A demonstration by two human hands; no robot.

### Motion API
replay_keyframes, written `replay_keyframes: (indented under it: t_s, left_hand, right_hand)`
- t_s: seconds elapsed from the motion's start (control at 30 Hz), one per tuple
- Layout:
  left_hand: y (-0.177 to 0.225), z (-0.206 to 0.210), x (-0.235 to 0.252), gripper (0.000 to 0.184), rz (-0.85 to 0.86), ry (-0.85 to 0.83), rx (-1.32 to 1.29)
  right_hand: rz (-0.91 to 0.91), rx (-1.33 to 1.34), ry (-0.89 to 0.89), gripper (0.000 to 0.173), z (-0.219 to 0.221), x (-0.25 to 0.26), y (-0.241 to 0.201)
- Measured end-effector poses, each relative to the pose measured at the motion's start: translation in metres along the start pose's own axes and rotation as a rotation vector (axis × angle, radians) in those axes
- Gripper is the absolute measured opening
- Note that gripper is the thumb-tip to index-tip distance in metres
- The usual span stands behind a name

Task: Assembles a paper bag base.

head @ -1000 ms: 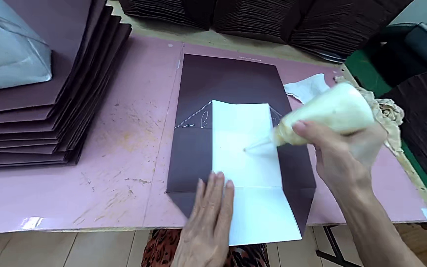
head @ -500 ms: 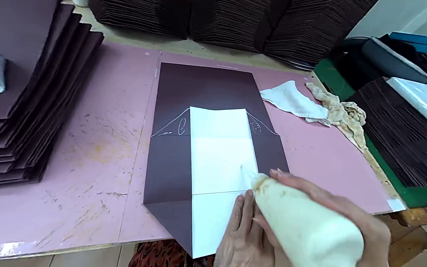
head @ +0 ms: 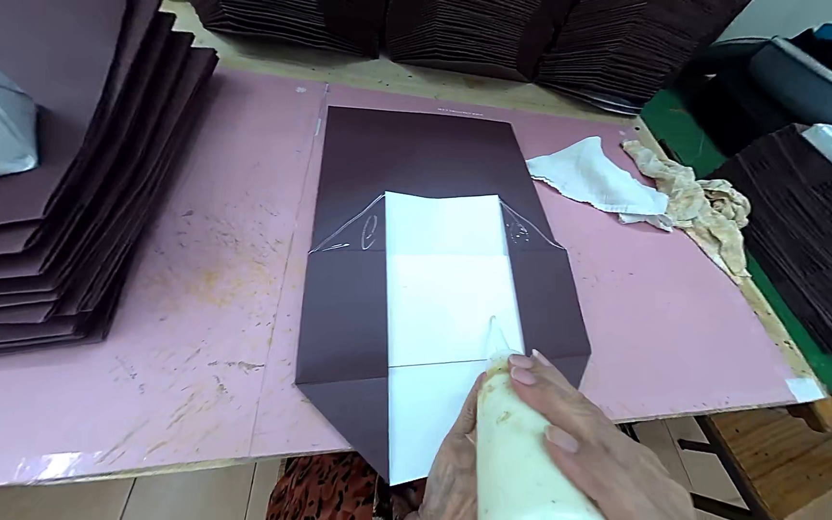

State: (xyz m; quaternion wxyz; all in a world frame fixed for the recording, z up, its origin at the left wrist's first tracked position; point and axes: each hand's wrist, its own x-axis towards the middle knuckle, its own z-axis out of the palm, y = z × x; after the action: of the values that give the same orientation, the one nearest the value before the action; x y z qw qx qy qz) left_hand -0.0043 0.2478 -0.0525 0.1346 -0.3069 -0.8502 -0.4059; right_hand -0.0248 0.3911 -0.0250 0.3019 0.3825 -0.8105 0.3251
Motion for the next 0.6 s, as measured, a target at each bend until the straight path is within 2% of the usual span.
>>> replay_keyframes:
  t_s: [0.23, 0.3, 0.37, 0.4, 0.47, 0.53, 0.6]
  left_hand:
    - [-0.003, -0.004, -0.002, 0.029, -0.006, -0.022, -0.165]
    - [-0.019, 0.038, -0.02, 0.035, 0.012, 0.051, -0.223]
    - [-0.034, 0.081, -0.047, 0.033, 0.084, 0.121, -0.025]
    - [-0.037, 0.088, -0.052, 0.028, 0.119, 0.138, 0.093]
    - [-0.027, 0.069, -0.038, 0.019, 0.111, 0.102, 0.183]
    - [-0.01, 0.03, -0.01, 0.018, 0.119, 0.03, 0.257]
    - [-0.004, 0.014, 0.0, 0.019, 0.133, 0.0, 0.298]
  right_hand:
    - [0.026, -0.085, -0.012, 0.017, -0.001, 0.003, -0.009]
    - [0.052, -0.146, -0.026, 0.02, -0.002, 0.006, -0.013]
    - [0.073, -0.231, -0.003, 0.025, 0.003, 0.008, -0.011]
    - [0.068, -0.273, 0.01, 0.027, 0.008, 0.011, -0.008]
    - [0.016, -0.348, 0.043, 0.023, 0.018, 0.017, 0.005]
    - [-0.036, -0.388, 0.074, 0.02, 0.03, 0.025, 0.016]
    - [-0.063, -0.399, 0.08, 0.018, 0.035, 0.028, 0.02]
